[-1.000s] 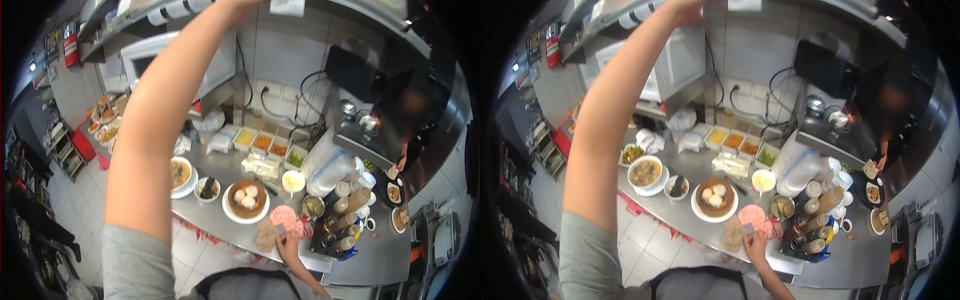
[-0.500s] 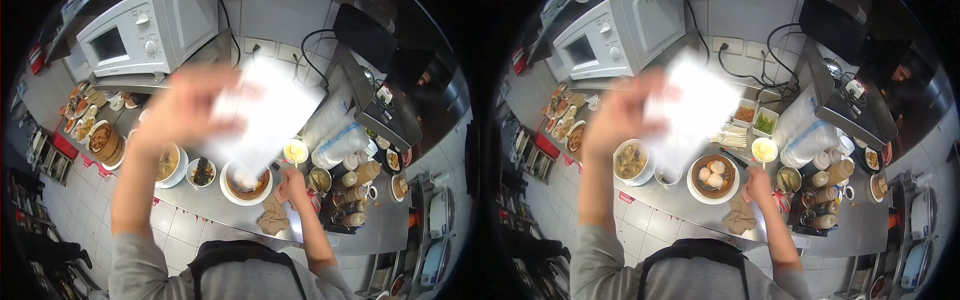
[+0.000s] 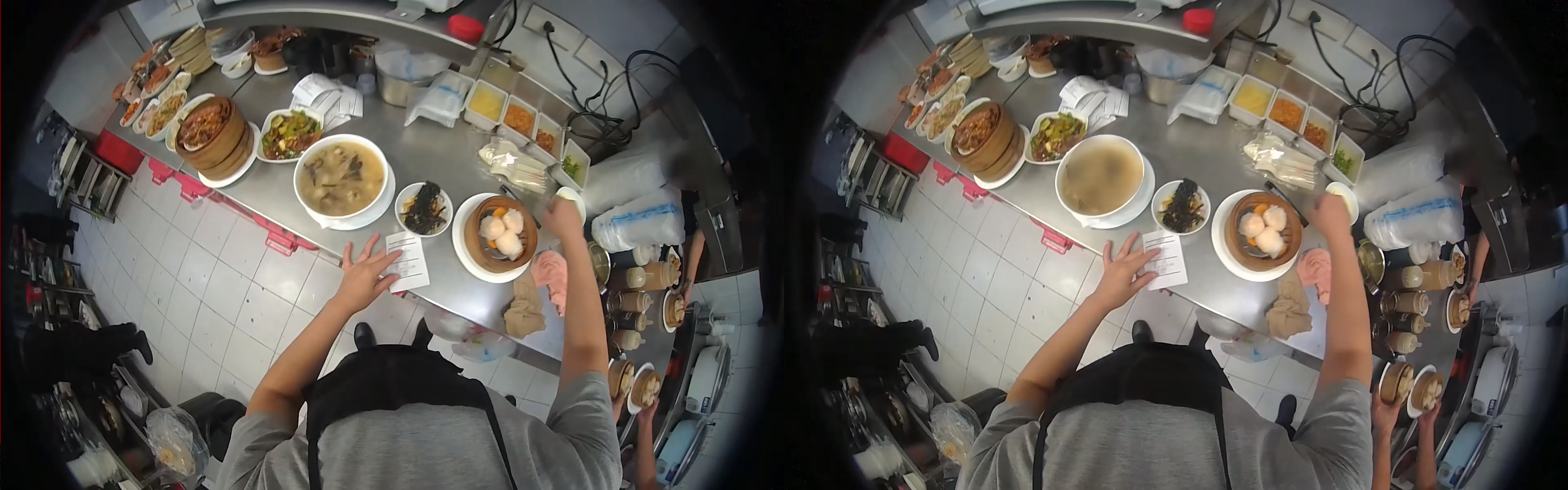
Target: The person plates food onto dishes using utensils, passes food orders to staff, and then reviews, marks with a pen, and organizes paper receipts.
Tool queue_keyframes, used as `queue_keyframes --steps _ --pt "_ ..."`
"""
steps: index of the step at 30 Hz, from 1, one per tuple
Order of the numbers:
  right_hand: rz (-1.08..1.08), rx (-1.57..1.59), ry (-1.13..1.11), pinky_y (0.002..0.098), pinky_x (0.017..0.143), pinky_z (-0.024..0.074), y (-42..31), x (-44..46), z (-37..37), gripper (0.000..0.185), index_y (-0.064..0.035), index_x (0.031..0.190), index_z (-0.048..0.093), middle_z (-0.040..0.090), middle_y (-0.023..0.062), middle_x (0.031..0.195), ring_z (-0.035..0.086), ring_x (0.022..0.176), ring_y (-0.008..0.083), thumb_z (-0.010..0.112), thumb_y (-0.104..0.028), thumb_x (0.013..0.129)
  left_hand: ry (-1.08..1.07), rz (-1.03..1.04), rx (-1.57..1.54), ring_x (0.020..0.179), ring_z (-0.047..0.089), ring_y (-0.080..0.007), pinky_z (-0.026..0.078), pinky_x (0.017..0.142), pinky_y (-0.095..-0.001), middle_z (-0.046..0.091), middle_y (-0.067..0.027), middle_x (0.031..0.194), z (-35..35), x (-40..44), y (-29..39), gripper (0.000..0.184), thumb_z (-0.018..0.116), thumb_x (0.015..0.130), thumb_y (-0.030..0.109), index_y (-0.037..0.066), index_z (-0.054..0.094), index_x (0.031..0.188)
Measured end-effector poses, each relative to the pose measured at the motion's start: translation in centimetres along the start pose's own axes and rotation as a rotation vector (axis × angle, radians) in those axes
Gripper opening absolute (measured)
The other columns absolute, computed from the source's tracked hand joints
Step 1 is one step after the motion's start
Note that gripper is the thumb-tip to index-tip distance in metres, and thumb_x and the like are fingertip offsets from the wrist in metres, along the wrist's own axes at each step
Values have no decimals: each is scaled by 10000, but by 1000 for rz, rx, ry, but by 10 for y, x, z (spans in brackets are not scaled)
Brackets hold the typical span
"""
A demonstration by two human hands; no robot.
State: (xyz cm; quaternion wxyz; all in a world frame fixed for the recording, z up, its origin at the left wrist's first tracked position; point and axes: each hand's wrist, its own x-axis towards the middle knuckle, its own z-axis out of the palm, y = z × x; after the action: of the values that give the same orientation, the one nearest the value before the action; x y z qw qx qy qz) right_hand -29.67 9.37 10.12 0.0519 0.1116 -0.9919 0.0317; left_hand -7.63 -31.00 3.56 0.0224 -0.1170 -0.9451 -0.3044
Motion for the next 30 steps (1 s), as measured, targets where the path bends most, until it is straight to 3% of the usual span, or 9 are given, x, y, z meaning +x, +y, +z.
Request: queue_keyframes --steps 3,6,8,9,11,13,19,22,30 --pt "157 212 206 387 571 476 -30 -48 -54 160 -2 784 570 604 164 685 587 601 322 597 -142 711 41 21 -36 1327 264 -268 42 1021 -591 530 -54 1217 3 0 -3 532 638 781 353 191 494 1267" --pt "199 1128 284 313 535 483 -60 -101 -49 79 -21 829 558 613 125 697 607 575 234 574 -65 766 89 46 -13 1326 264 -272 43 1021 -591 530 -74 1212 6 -2 -5 567 642 764 396 187 492 1270" --pt "109 1518 277 284 540 490 -130 -135 -42 53 -31 875 539 592 79 699 580 565 169 541 -29 822 104 50 -7 1324 266 -276 44 1020 -592 531 -87 1209 5 -1 -4 577 642 759 412 184 495 1268" --pt "77 1643 197 294 579 513 -174 -147 -46 53 -30 876 536 612 110 751 615 618 198 560 -43 831 112 52 -3 1323 267 -278 45 1019 -592 531 -94 1207 5 -2 -3 582 642 756 420 183 496 1268" --pt "71 1703 -104 305 647 536 -207 -162 -3 133 -21 964 567 641 154 858 656 806 259 551 -22 832 116 50 3 1318 274 -266 48 1025 -591 528 -76 1220 5 -2 -2 567 633 762 421 184 503 1261" --pt "174 1805 -239 287 676 542 -236 -164 22 134 15 982 572 639 163 934 653 859 253 532 -42 868 117 50 2 1317 274 -259 49 1028 -590 526 -71 1228 3 -1 -3 559 628 766 420 185 506 1259" --pt "334 1704 -101 271 738 531 -256 -161 58 72 24 922 569 632 153 970 637 885 195 536 -11 869 30 36 -76 1345 221 -250 42 1028 -594 495 -100 1282 0 -1 -9 536 613 794 361 189 480 1283" --pt "237 1524 -129 250 697 529 -256 -164 68 43 3 906 542 633 145 991 637 884 181 529 0 865 -29 23 -133 1359 192 -247 34 1030 -597 469 -109 1317 0 -2 -15 527 607 807 316 191 463 1298" --pt "234 1584 -59 246 770 485 -262 -165 73 53 15 860 536 611 187 1068 622 870 153 524 61 837 -2 23 -213 1358 199 -261 20 1012 -608 498 -111 1273 1 0 -17 526 644 779 285 187 495 1274"
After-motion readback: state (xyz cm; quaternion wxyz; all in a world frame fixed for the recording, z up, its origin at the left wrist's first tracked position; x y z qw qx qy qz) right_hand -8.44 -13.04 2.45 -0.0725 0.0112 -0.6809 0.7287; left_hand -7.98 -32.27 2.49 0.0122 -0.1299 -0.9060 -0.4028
